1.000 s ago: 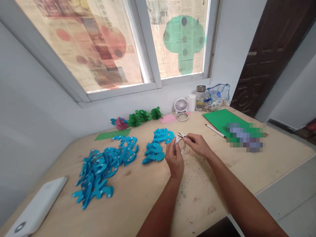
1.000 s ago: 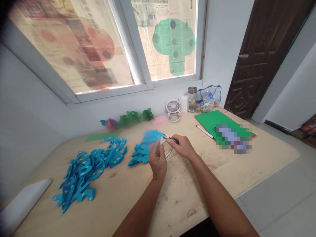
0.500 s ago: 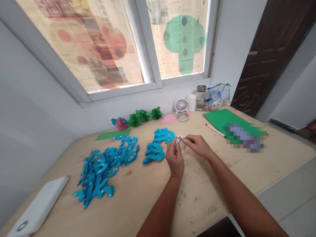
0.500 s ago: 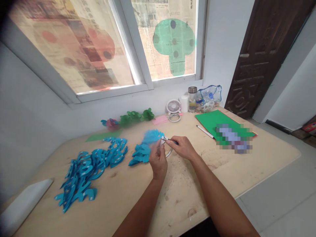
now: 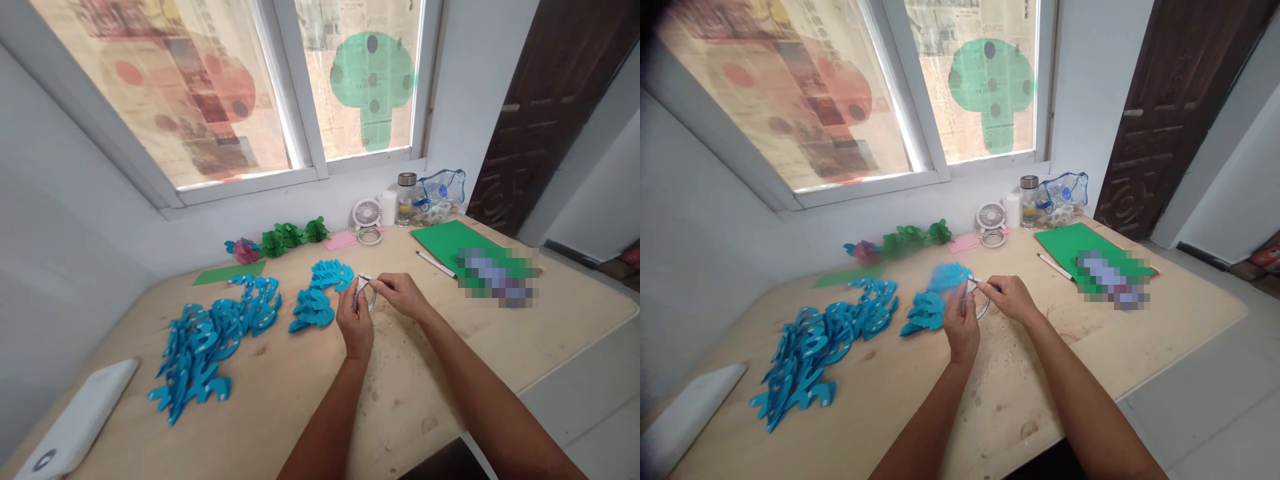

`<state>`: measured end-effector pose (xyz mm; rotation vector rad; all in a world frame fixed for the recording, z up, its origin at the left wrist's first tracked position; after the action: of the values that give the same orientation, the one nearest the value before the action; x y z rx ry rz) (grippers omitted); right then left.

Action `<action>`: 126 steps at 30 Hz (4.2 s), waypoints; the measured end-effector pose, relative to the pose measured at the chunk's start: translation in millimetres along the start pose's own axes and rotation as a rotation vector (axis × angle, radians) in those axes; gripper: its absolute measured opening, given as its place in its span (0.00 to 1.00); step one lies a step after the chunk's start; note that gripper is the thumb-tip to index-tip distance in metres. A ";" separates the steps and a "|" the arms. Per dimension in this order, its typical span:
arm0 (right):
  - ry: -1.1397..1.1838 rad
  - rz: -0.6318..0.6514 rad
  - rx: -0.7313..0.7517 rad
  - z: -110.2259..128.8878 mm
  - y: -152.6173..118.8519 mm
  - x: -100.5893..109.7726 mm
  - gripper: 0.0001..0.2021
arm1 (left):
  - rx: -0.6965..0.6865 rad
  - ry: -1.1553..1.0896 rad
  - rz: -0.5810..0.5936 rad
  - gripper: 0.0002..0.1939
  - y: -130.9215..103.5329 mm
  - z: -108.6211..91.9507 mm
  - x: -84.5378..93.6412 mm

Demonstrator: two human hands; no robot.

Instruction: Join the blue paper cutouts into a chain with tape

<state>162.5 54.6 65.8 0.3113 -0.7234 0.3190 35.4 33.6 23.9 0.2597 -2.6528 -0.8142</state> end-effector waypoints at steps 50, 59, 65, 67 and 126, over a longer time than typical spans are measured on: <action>-0.171 -0.033 -0.042 5.1 -1.6 -3.4 0.17 | -0.031 0.028 0.092 0.15 0.8 -4.5 -2.2; -0.182 -0.038 -0.045 6.5 -1.6 -3.1 0.17 | -0.035 0.030 0.090 0.15 1.0 -2.6 -2.6; -0.183 -0.043 -0.049 6.5 -2.4 -3.1 0.17 | -0.030 0.034 0.088 0.14 1.1 -2.7 -2.5; -0.183 -0.042 -0.050 6.2 -2.4 -3.2 0.17 | -0.032 0.030 0.090 0.14 1.1 -3.1 -2.3; -0.185 -0.007 -0.056 5.3 -1.3 -4.8 0.18 | 0.116 -0.130 0.006 0.18 0.4 11.0 -1.7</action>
<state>156.4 50.6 66.0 0.2922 -0.9112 0.2646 32.7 40.0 15.2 0.2357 -2.8255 -0.6987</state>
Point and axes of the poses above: each hand's wrist, its own y-axis towards the middle knuckle, its own x-axis out of the back of the hand, z = x × y, the point moved 3 cm from there along y, towards the middle knuckle, and after that the axes turned 14 degrees about z, right-handed, at the moved point
